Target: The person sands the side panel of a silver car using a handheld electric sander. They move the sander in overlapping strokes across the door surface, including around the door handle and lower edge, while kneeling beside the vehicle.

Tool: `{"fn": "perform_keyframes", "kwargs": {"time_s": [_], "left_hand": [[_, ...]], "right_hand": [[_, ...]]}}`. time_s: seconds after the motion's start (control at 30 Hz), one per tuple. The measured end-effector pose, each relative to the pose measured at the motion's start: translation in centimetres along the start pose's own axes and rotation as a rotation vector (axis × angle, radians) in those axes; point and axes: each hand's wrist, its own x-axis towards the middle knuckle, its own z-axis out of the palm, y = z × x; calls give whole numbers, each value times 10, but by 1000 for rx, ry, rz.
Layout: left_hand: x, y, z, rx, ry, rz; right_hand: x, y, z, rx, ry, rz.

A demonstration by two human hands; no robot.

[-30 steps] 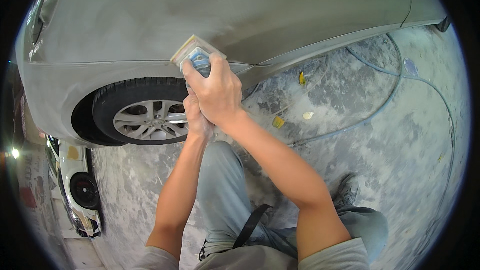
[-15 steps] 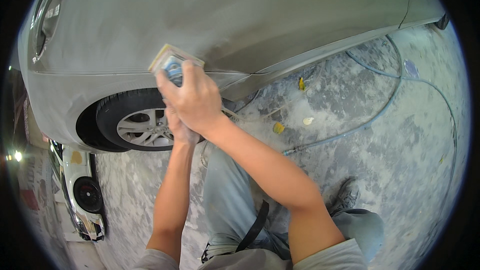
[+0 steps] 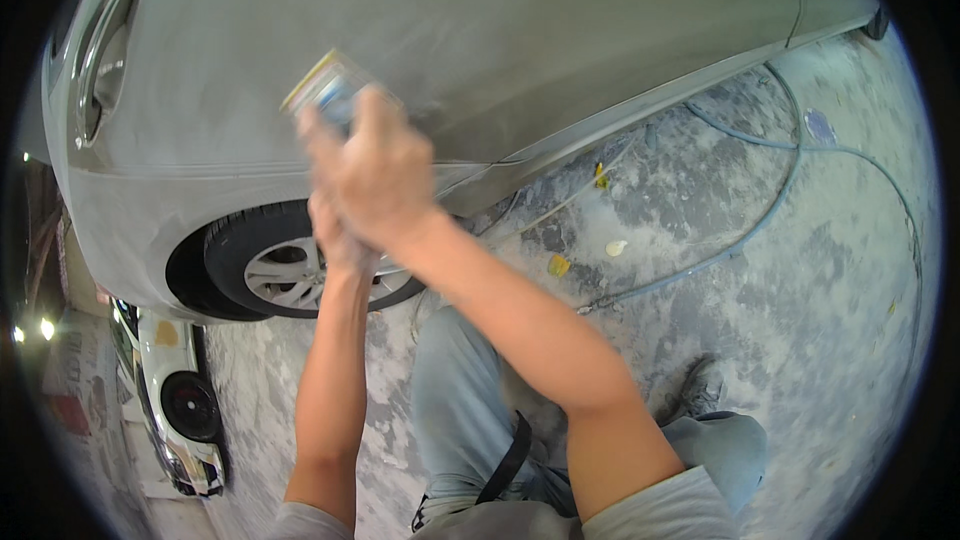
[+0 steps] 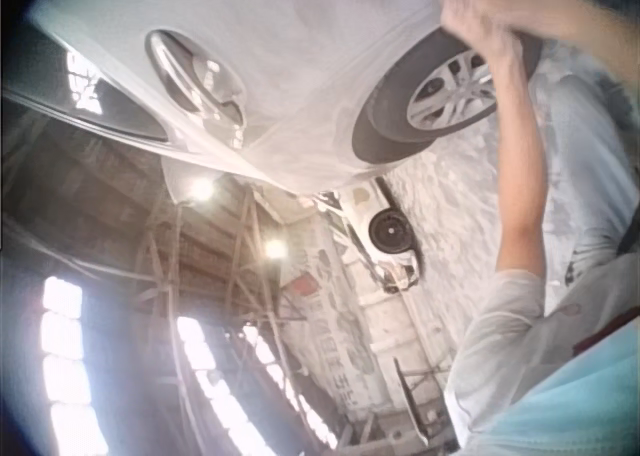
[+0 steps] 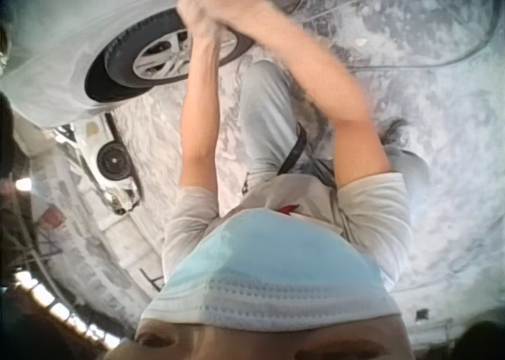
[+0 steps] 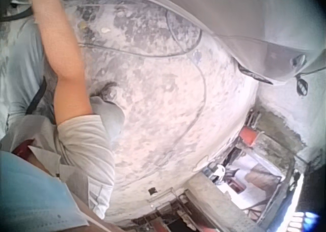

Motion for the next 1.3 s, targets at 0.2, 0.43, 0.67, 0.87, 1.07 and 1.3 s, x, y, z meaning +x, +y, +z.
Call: {"fn": "perform_keyframes", "kwargs": {"time_s": [0.2,0.43,0.67,0.87,1.07,1.3], "left_hand": [[-6,0,13,-95,-7,-10],[49,-9,102,451,-398,-155],[2,-14,17,111,-17,-86],[30,-15,54,137,-294,-13],[68,-5,206,304,-338,81],[69,-7,274,475,-363,-30]], "right_hand": [[3,6,-6,0,-12,-46],[40,81,-57,-95,263,195],[4,27,-18,21,78,-71],[28,57,-37,-20,90,92],[93,142,-102,-128,341,189],[114,183,-128,-268,527,224]]}}
